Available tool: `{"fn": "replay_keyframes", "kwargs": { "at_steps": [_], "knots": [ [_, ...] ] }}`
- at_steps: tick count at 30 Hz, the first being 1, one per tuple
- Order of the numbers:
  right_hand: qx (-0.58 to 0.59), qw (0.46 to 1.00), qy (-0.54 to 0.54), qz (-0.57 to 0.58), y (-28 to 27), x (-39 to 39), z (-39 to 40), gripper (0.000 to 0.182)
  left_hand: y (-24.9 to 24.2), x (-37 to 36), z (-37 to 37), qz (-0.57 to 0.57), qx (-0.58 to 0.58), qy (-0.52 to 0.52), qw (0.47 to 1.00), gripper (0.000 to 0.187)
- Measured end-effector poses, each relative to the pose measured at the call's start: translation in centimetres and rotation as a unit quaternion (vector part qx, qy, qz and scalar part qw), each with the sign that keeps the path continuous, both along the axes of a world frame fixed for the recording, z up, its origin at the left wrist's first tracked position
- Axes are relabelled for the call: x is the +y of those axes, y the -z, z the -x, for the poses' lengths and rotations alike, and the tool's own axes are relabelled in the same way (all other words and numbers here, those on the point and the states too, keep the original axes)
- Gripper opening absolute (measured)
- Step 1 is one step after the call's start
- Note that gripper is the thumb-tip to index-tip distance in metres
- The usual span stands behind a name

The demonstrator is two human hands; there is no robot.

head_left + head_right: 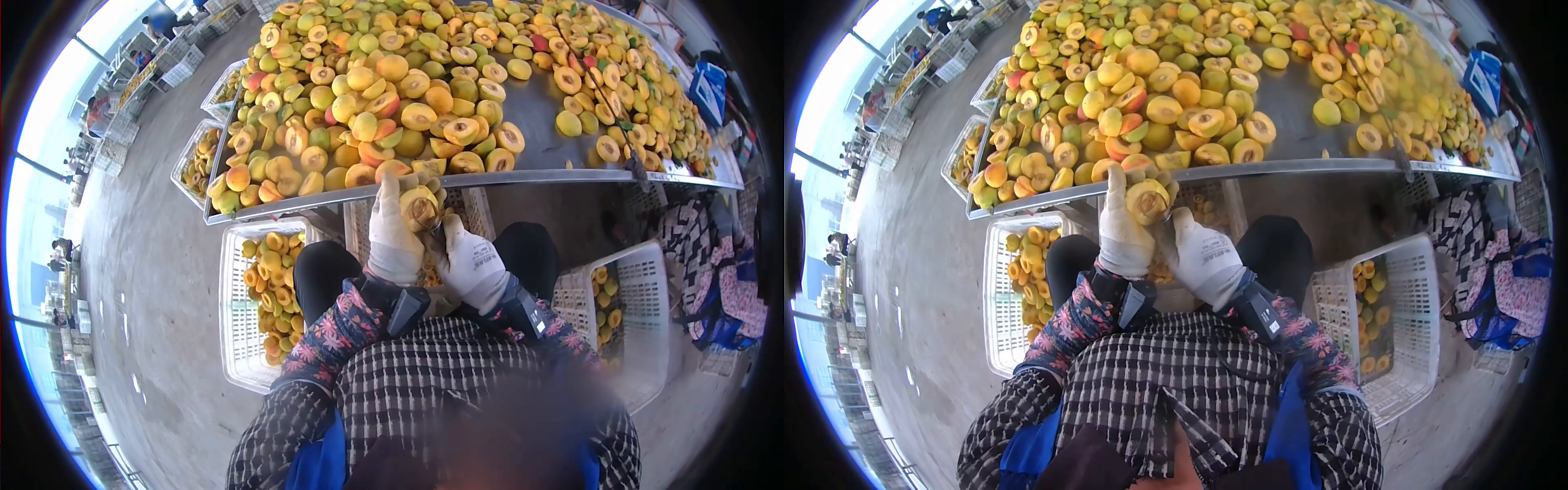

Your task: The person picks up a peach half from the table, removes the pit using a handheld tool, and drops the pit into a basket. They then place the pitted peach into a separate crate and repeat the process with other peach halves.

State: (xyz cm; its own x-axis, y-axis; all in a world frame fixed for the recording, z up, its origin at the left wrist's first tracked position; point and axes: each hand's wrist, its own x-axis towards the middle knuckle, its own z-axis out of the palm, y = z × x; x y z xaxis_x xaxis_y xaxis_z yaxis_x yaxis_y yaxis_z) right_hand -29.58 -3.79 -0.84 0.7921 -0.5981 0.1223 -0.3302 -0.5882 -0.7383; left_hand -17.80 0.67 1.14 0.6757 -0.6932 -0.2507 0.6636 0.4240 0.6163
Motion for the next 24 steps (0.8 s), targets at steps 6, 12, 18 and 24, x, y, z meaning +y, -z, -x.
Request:
{"fn": "replay_keyframes", "kwargs": {
  "at_steps": [6,12,18,24],
  "knots": [
    [-0.085,0.994,-0.064,-0.031,1.3,-0.3,0.8,0.032,0.9,0.3,-1.0,-0.052,-0.075,0.055,0.994,0.043],
    [-0.070,0.992,-0.097,-0.043,1.5,-1.2,1.0,0.033,1.6,0.1,-2.4,-0.086,-0.158,0.155,0.971,0.045],
    [-0.163,0.932,-0.127,-0.298,2.8,-0.9,0.4,0.039,1.3,-0.6,-1.3,-0.098,-0.119,0.073,0.985,0.039],
    [-0.083,0.809,-0.097,-0.574,1.5,-1.3,1.1,0.034,2.3,-0.8,-2.5,-0.128,-0.142,0.184,0.964,0.039]
  ]
}}
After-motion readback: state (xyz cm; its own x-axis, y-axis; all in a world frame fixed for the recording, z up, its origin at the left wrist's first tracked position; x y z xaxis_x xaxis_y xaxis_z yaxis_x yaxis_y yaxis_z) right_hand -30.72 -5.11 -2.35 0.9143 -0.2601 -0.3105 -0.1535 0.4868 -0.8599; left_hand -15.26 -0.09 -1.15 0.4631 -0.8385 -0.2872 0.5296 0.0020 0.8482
